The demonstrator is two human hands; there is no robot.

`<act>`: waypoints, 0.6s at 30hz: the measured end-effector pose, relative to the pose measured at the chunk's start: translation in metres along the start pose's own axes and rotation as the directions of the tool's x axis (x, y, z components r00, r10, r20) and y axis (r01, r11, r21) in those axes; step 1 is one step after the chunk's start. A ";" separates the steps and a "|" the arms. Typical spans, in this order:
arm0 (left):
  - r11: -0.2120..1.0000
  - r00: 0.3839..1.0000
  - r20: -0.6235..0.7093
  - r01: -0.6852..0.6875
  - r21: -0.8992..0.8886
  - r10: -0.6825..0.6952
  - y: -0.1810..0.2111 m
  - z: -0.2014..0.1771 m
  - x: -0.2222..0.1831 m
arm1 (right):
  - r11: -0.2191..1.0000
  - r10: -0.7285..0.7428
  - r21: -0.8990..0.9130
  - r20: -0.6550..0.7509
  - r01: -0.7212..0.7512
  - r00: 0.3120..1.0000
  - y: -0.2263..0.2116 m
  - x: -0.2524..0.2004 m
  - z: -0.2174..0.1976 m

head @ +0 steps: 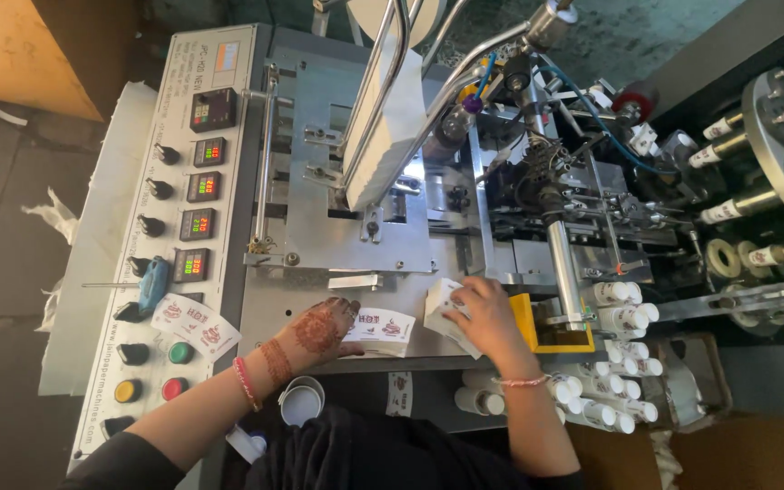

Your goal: The operator loads stacks of paper cups and labeling sleeves into an industrial packaging machine.

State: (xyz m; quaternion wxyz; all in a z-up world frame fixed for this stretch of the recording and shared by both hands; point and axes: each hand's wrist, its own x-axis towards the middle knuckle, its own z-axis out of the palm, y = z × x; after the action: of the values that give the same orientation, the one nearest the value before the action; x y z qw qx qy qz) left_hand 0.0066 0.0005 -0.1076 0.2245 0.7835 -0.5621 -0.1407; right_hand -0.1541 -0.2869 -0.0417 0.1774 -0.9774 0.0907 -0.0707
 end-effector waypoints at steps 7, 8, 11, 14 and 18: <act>1.000 0.998 0.060 0.014 0.008 -0.014 0.024 -0.033 0.006 | 0.992 0.096 -0.096 0.148 -0.082 0.984 0.020 -0.005 -0.010; 1.000 0.999 0.037 0.025 0.003 -0.025 0.024 -0.031 0.007 | 0.997 0.046 -0.070 0.102 -0.039 0.994 0.025 -0.007 -0.012; 0.975 0.989 0.065 -0.143 0.170 0.134 0.034 -0.029 0.007 | 0.996 -0.079 -0.041 -0.015 0.078 0.997 0.018 -0.014 -0.030; 0.983 0.977 0.137 -0.151 -0.108 0.166 0.075 -0.064 0.008 | 0.967 -0.255 -0.045 -0.126 0.251 0.959 -0.027 -0.033 -0.051; 0.326 0.927 0.353 0.297 -0.898 0.128 0.089 -0.034 0.009 | 0.857 -0.510 0.015 -0.127 0.516 0.851 -0.104 -0.054 -0.063</act>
State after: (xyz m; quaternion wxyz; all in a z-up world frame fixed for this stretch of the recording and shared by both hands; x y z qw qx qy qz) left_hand -0.0471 -0.0254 -0.0323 0.5203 0.4958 -0.3642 -0.5923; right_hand -0.2016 -0.2008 0.0483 0.1699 -0.9557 -0.1645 -0.1755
